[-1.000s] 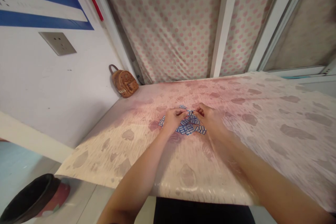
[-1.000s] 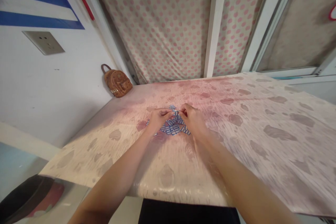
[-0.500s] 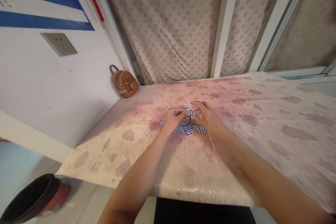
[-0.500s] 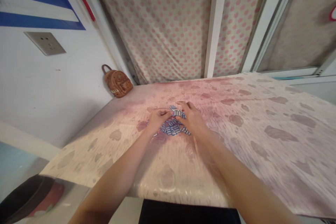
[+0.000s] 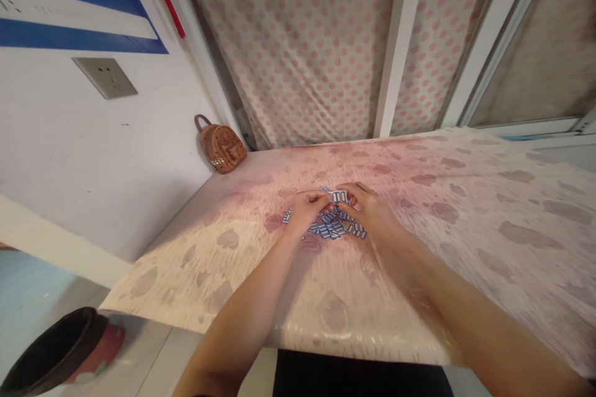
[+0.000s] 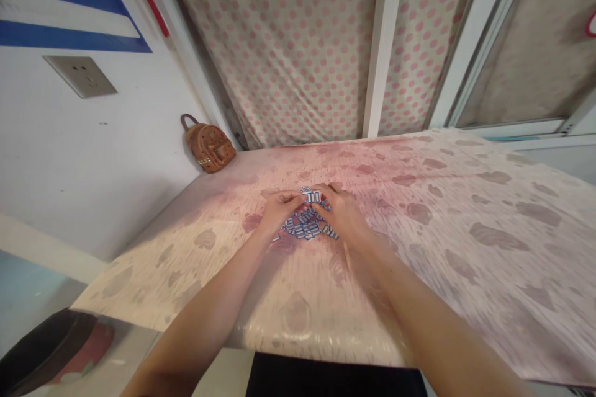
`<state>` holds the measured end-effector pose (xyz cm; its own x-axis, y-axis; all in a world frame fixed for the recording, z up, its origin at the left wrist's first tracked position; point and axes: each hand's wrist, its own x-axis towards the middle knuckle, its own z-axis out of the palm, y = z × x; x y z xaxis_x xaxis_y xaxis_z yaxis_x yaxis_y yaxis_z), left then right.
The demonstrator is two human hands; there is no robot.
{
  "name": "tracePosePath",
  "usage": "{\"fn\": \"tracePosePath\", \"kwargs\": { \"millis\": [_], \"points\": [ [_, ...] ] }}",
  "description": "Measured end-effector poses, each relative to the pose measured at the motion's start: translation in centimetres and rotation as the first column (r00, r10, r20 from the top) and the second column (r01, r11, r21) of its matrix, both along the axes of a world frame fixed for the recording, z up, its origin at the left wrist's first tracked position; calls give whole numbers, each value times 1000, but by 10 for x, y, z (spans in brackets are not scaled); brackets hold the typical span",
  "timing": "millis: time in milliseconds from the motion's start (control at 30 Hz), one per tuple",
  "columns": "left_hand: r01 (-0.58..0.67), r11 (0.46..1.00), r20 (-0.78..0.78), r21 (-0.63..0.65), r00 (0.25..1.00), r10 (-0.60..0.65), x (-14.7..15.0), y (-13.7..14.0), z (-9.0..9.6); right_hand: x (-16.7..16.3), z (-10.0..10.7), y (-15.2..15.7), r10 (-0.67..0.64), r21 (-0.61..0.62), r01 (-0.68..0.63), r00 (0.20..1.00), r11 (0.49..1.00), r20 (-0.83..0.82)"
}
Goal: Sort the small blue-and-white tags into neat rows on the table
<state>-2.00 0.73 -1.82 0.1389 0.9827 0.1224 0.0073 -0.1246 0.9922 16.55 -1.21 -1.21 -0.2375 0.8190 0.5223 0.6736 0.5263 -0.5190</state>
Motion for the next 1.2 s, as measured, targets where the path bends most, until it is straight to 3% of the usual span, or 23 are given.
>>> {"fn": "tracePosePath", "kwargs": {
  "millis": [100,167,300,500,600,700,867,1033,1200],
  "points": [
    [-100,995,-9,7,995,100,-4,3,1,8,-2,5,-144,-33,144,990,989,-1],
    [-165,986,-20,14,986,165,-7,4,2,13,-6,9,-232,-97,243,966,965,114],
    [-216,976,-25,27,976,216,-9,5,3,14,-17,12,-186,-273,280,928,920,323],
    [-201,979,-39,40,978,203,-8,5,2,9,-23,11,-130,-301,249,922,920,365],
    [-201,978,-87,61,975,206,-9,6,-1,8,-21,11,-119,-319,223,942,921,315],
    [-199,975,-142,96,967,212,-10,8,-5,6,-17,10,-105,-325,150,983,934,153],
    [-181,971,-226,155,951,213,-9,9,-11,3,-8,10,-17,-186,-20,981,982,-194],
    [-82,989,-199,119,974,105,-5,6,-10,0,-10,9,-21,-129,-8,975,992,-219],
    [-25,999,-117,47,993,30,1,3,-9,-3,-13,8,-100,-83,84,969,993,-228]
  ]
}}
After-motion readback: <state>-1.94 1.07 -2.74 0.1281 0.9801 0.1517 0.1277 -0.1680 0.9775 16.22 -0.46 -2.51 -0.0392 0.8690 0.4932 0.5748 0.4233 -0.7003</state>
